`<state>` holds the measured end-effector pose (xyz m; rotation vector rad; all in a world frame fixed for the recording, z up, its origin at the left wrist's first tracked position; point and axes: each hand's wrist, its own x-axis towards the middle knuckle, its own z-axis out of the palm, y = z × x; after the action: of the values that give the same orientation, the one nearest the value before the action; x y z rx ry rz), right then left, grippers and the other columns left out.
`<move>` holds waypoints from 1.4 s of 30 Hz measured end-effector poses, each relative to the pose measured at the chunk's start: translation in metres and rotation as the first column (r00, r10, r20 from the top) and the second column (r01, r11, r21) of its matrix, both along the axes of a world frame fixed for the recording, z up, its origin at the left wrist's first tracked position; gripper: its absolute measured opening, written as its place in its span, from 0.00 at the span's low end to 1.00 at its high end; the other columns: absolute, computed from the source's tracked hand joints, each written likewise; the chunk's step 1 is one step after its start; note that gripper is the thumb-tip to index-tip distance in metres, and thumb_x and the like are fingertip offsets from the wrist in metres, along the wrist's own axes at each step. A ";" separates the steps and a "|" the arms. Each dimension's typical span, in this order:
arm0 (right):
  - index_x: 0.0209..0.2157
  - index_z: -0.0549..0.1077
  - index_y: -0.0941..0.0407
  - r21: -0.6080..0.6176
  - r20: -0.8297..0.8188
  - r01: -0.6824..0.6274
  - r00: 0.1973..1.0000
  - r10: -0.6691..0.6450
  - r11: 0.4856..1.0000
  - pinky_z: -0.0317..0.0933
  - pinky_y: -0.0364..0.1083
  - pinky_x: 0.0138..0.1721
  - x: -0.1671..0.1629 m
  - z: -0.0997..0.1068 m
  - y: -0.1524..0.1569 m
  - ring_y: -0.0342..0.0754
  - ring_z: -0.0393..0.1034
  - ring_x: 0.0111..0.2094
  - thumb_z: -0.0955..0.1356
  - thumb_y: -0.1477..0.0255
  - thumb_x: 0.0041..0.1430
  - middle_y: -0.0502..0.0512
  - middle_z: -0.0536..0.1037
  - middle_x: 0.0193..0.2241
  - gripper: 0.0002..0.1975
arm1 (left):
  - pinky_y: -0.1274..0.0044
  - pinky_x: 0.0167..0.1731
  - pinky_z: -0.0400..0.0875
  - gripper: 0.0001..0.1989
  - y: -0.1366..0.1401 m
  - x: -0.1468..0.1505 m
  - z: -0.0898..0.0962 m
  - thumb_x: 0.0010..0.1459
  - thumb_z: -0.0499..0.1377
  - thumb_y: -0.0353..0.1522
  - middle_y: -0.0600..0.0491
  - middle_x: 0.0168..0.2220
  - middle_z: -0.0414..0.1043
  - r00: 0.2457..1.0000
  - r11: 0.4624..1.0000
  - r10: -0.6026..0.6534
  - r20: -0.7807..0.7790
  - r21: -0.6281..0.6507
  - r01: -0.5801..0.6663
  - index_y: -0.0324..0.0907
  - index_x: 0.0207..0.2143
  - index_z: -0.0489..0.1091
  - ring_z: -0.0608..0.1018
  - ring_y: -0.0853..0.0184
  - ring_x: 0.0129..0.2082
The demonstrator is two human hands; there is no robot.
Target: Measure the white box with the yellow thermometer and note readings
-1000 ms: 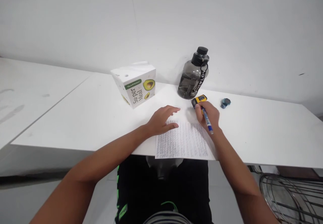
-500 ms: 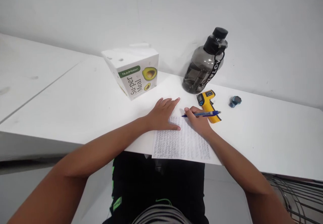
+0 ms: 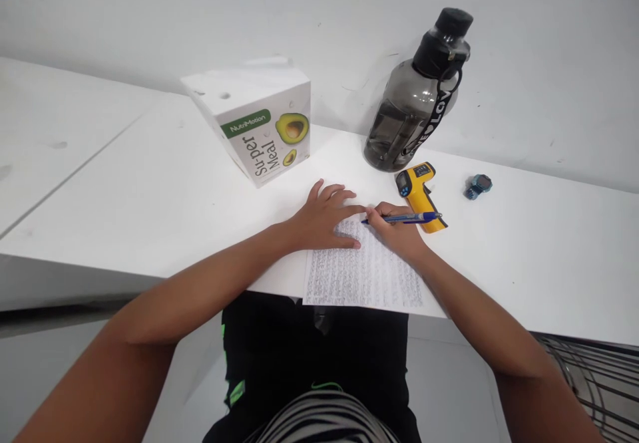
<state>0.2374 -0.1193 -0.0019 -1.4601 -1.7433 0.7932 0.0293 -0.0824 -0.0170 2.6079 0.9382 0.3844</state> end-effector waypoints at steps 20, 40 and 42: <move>0.19 0.66 0.54 0.001 -0.004 -0.036 0.999 0.036 0.999 0.54 0.44 0.23 0.003 -0.001 0.000 0.41 0.58 0.20 0.66 0.57 0.61 0.47 0.66 0.16 0.22 | 0.48 0.64 0.36 0.32 -0.001 0.000 0.001 0.54 0.57 0.58 0.48 0.63 0.63 0.999 0.999 -0.031 0.014 0.037 0.030 0.54 0.56 0.71 0.61 0.49 0.63; 0.19 0.65 0.54 0.005 -0.019 0.014 1.000 -0.014 1.000 0.56 0.44 0.24 0.001 0.001 -0.002 0.42 0.59 0.21 0.67 0.59 0.61 0.47 0.67 0.16 0.21 | 0.47 0.64 0.38 0.33 -0.002 0.000 0.002 0.55 0.57 0.57 0.48 0.63 0.62 0.999 0.999 -0.032 0.010 0.008 0.032 0.54 0.58 0.69 0.61 0.48 0.63; 0.18 0.65 0.54 0.014 -0.022 0.025 0.999 -0.024 1.000 0.56 0.44 0.24 0.001 0.002 -0.002 0.42 0.59 0.21 0.67 0.59 0.61 0.47 0.66 0.16 0.21 | 0.48 0.65 0.37 0.33 -0.002 0.001 0.002 0.55 0.57 0.57 0.48 0.63 0.62 1.000 1.000 -0.028 0.008 0.008 0.028 0.54 0.58 0.69 0.61 0.48 0.63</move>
<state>0.2385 -0.1217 0.0001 -1.4554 -1.7083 0.7800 0.0298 -0.0841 -0.0153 2.6215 0.8981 0.3914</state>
